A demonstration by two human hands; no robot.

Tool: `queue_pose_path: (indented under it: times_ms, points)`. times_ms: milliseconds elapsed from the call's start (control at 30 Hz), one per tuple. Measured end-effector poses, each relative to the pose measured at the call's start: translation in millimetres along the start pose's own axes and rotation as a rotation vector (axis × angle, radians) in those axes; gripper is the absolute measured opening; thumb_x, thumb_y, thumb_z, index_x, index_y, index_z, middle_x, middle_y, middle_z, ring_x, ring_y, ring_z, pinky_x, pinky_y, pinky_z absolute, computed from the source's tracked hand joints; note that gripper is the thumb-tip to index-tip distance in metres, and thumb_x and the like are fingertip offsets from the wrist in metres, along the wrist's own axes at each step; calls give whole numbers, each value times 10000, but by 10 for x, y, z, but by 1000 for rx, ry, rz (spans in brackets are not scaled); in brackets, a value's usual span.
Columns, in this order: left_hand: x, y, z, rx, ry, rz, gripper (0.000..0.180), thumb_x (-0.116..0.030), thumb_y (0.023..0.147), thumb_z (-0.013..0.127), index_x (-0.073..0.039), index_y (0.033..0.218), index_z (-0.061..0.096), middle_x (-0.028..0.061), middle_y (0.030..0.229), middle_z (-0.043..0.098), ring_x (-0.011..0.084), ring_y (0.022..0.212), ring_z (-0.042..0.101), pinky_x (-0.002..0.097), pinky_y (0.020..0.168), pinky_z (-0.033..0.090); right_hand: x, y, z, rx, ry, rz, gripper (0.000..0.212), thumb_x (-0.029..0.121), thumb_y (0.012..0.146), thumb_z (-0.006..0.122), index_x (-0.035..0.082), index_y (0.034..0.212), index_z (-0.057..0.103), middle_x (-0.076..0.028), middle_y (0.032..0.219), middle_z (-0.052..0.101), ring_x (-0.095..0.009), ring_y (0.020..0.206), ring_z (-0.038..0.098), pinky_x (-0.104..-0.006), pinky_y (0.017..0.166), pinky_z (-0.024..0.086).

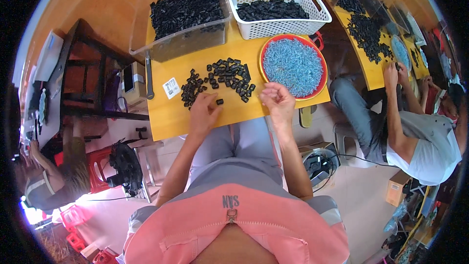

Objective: The person assembles small components by picking blue pieces from a tray and inserting them into black plastic casings by hand.

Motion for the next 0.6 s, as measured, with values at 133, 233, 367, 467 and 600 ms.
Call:
queue_pose_path:
  times_ms: [133,233,367,467,600]
  points:
    - [-27,-3,82,-17,72,-2,247,13,672,612,-7,917,588,110,917,513,263,769,553,346,664,446,-100,-99,230,84,-45,-24,291,-89,682,632,30,945,592,-11,807,592,-61,699,540,-173,585,432]
    - [-25,18,59,-8,71,-36,218,17,662,622,-4,875,578,105,860,524,262,728,560,341,652,452,-105,-165,388,134,-92,-8,290,-89,679,638,27,942,594,-9,798,594,-58,709,538,-168,593,424]
    - [184,-27,92,60,-303,-209,184,-4,691,647,-9,867,594,53,792,579,151,662,554,260,636,452,-168,-211,564,212,-98,18,288,-85,680,649,21,941,592,-8,798,592,-53,730,546,-171,610,439]
    - [156,-83,60,39,-737,-292,136,-16,722,654,-10,848,603,30,802,602,81,670,535,214,640,445,-101,-251,692,250,-14,25,285,-86,689,648,16,947,584,-12,810,591,-55,745,552,-174,640,454]
    - [209,-161,67,20,-1082,-376,132,-6,765,613,-29,894,592,32,870,598,90,762,562,217,691,453,8,-289,769,270,-11,19,286,-94,702,637,8,961,575,-20,819,589,-62,754,556,-174,660,461]
Point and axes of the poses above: each hand's wrist, its own y-axis towards the middle knuckle, its own z-axis out of the palm, x = y × z, the point moved 5 cm from there along y, towards the middle knuckle
